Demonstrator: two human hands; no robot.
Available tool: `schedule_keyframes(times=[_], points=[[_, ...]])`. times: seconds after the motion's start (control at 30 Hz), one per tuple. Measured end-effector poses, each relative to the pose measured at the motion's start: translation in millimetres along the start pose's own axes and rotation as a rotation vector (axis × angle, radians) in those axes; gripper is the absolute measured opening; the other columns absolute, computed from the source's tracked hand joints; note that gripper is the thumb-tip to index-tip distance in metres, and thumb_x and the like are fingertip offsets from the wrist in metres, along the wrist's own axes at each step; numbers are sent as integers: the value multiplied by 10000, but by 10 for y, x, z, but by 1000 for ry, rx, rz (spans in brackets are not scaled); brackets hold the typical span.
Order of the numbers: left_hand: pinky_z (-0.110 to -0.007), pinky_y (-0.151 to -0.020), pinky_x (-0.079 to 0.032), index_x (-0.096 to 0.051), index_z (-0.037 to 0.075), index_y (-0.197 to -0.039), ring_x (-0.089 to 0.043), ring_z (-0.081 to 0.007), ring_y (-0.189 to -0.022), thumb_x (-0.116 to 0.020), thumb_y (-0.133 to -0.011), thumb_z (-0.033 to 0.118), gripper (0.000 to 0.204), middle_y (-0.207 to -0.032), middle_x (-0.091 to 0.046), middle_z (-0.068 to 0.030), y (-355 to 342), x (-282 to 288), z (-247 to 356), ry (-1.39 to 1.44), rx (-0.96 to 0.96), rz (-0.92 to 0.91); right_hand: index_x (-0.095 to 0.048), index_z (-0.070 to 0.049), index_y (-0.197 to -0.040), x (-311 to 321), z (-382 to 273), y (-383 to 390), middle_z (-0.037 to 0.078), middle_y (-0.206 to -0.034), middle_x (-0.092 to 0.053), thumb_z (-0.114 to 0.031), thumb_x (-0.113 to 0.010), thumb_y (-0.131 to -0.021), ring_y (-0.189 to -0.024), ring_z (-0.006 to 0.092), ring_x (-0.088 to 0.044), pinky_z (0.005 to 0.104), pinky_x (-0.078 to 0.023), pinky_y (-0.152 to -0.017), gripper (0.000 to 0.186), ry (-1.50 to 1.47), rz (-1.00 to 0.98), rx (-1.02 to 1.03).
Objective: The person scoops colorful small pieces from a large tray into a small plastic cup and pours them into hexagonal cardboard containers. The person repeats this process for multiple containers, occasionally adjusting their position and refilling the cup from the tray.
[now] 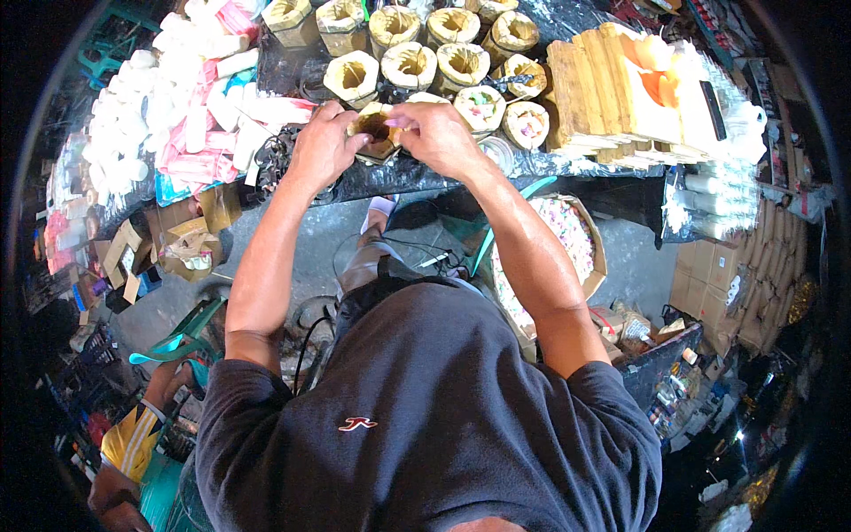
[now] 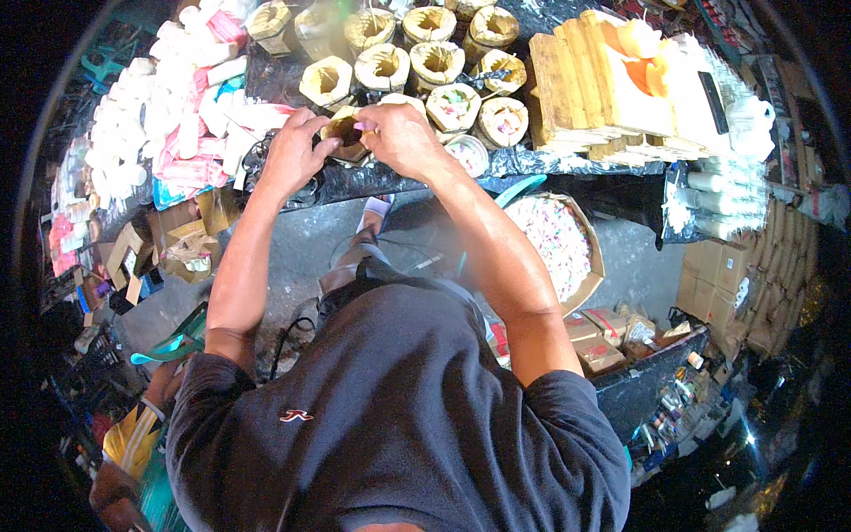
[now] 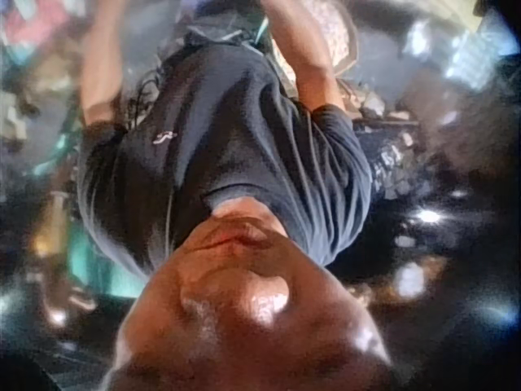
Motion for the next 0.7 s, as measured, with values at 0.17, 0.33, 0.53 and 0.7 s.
schedule_keyframes(times=[0.17, 0.33, 0.53, 0.7], points=[[-473, -962, -557, -725, 39, -1196, -666, -377, -1090, -728, -914, 156, 306, -1114, -652, -179, -206, -152, 32, 31, -219, 96, -757, -16, -1219, 225, -67, 161, 179, -1037, -792, -119, -735, -925, -871, 286, -770, 384, -599, -817, 313, 14, 149, -85], [-483, -898, -558, -741, 36, -1075, -672, -374, -1007, -694, -929, 142, 186, -1035, -656, -156, -402, -431, 86, 25, -198, -27, -754, 13, -1154, 534, 35, 1229, 99, -975, -780, -69, -754, -961, -891, 141, -716, 294, -581, -821, 210, -96, 448, -504], [-451, -812, -554, -740, -14, -1032, -700, -391, -878, -707, -929, 101, 158, -948, -726, -165, -362, -211, 203, 157, -116, -99, -511, 4, -1489, -72, 730, 1884, 155, -1308, -627, -156, -938, -758, -1099, 218, -646, 389, -556, -958, 862, -130, 633, -640], [-397, -807, -561, -744, -12, -1094, -746, -297, -862, -699, -967, 95, 173, -994, -775, -201, -282, -93, 75, 262, 67, -124, -471, 2, -1482, -386, 900, 1389, 195, -1372, -606, -174, -990, -652, -1269, 350, -608, 427, -494, -1098, 995, -193, 669, -509]])
Point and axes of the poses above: each hand's wrist, its own y-axis away from the middle knuckle, its own x-axis out of the back of the hand, z = x × y, the point moved 1 cm from there along -y, towards the middle knuckle
